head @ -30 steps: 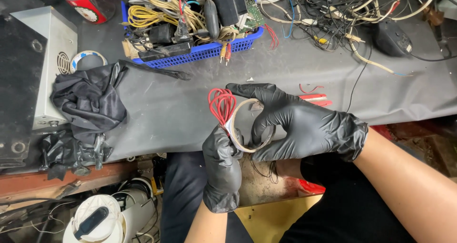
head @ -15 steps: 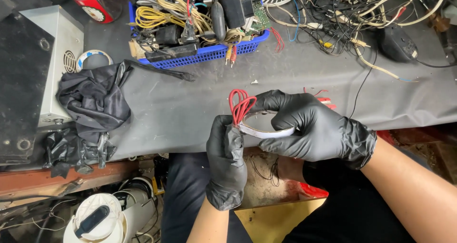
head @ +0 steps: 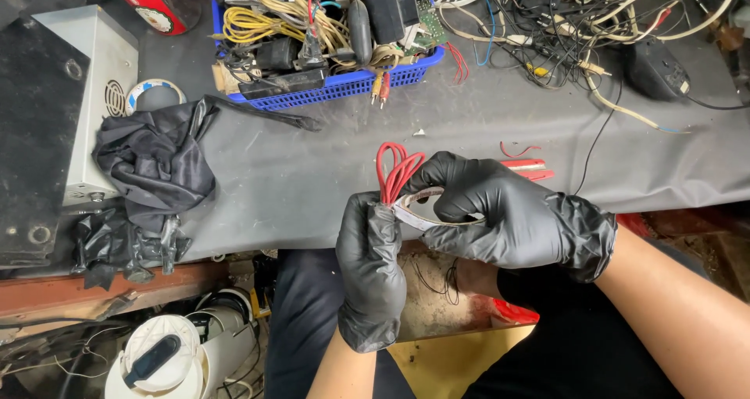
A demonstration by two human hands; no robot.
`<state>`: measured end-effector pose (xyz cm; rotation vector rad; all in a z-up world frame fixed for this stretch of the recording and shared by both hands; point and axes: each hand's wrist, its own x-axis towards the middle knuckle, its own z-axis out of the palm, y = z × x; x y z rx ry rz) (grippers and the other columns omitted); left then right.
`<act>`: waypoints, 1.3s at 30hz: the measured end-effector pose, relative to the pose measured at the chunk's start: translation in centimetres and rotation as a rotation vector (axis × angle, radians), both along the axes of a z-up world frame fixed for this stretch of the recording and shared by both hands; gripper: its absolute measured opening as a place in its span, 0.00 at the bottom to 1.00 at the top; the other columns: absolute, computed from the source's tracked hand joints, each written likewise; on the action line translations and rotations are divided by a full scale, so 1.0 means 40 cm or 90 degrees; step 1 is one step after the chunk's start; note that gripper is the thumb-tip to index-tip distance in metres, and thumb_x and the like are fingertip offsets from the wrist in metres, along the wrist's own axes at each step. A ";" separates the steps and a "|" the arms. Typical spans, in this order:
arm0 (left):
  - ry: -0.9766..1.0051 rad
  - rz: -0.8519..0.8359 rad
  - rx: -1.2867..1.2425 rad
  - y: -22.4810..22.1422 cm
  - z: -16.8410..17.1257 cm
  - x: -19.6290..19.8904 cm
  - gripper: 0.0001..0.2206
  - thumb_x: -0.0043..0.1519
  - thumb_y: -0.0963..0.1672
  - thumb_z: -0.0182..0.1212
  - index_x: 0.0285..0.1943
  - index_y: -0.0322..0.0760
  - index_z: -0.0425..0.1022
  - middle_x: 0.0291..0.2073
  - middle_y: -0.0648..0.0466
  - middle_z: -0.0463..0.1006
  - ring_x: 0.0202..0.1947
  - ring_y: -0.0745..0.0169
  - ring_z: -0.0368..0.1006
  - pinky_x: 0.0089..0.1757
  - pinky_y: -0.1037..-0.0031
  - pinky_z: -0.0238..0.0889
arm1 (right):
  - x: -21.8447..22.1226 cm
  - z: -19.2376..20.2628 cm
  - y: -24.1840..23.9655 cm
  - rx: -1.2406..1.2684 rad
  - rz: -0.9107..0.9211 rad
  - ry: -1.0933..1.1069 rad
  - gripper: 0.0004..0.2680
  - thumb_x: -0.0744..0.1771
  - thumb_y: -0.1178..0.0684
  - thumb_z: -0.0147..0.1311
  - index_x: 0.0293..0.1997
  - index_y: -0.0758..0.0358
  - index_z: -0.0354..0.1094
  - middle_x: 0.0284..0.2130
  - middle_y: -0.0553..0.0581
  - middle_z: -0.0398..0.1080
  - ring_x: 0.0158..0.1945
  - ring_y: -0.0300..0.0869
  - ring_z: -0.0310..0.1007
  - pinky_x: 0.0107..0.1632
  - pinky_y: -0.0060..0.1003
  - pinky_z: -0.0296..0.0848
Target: A person wearing black gloves is wiring electronic components, stripping wires, and applying tape on a cluttered workbench.
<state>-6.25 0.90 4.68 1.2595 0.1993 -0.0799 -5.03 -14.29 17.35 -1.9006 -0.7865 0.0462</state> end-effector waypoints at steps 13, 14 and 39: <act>-0.226 0.022 0.112 0.002 0.032 -0.008 0.11 0.67 0.48 0.48 0.40 0.35 0.68 0.24 0.61 0.64 0.26 0.74 0.58 0.30 0.79 0.58 | -0.019 0.033 0.019 -0.115 -0.094 0.001 0.14 0.66 0.43 0.47 0.28 0.61 0.73 0.23 0.51 0.74 0.35 0.41 0.74 0.34 0.34 0.73; -0.236 0.041 0.092 -0.001 0.024 -0.011 0.11 0.67 0.47 0.48 0.40 0.35 0.68 0.25 0.61 0.65 0.27 0.74 0.59 0.30 0.79 0.60 | -0.019 0.037 0.020 -0.110 -0.085 0.006 0.14 0.67 0.44 0.46 0.25 0.62 0.70 0.20 0.51 0.71 0.31 0.41 0.71 0.33 0.34 0.71; -0.233 0.093 -0.026 -0.018 0.019 -0.017 0.10 0.67 0.47 0.49 0.40 0.37 0.68 0.23 0.60 0.63 0.21 0.75 0.56 0.24 0.81 0.52 | -0.025 0.019 0.003 -0.107 -0.079 0.094 0.18 0.67 0.44 0.49 0.15 0.62 0.61 0.14 0.53 0.58 0.21 0.40 0.57 0.29 0.34 0.60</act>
